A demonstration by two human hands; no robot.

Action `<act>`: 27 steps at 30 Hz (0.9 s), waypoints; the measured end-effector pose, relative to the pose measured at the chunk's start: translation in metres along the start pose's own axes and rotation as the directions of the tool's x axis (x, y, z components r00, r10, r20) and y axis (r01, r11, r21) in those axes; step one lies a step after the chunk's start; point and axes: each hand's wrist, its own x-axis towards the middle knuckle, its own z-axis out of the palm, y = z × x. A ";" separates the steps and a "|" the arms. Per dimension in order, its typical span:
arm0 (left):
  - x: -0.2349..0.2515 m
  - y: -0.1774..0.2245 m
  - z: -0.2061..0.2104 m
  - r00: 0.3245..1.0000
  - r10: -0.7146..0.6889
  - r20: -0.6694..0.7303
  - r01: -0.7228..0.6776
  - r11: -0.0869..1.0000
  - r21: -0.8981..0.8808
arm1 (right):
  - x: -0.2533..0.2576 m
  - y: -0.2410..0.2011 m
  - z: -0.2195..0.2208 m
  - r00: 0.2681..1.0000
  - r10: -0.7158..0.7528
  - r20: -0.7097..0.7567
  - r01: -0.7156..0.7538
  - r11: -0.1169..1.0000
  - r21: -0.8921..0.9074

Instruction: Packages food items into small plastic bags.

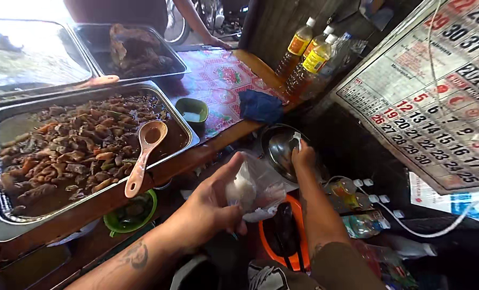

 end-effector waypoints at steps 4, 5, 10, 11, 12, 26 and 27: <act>0.042 0.010 0.017 0.998 0.025 -0.059 -0.022 0.999 0.043 | 0.008 -0.016 -0.033 0.994 -0.095 0.059 0.091 0.993 0.070; 0.057 0.013 0.021 0.997 0.052 -0.054 -0.048 0.997 0.057 | 0.010 -0.023 -0.051 0.985 -0.172 0.003 0.168 0.963 0.210; 0.133 0.039 0.037 0.968 0.221 -0.121 -0.195 0.962 0.192 | 0.025 -0.074 -0.150 0.637 -0.751 0.175 0.464 0.555 0.690; 0.148 0.046 0.036 0.958 0.253 -0.136 -0.220 0.951 0.219 | 0.033 -0.089 -0.162 0.540 -0.816 0.207 0.562 0.532 0.634; 0.161 0.054 0.033 0.949 0.278 -0.151 -0.234 0.938 0.257 | 0.043 -0.105 -0.170 0.493 -0.835 0.245 0.630 0.537 0.561; 0.218 0.103 -0.085 0.820 0.068 -0.569 0.422 0.598 0.681 | 0.094 -0.269 -0.096 0.739 -0.580 0.344 0.487 0.811 0.324; 0.218 0.106 -0.089 0.814 0.081 -0.576 0.404 0.633 0.660 | 0.096 -0.273 -0.095 0.713 -0.601 0.363 0.539 0.800 0.265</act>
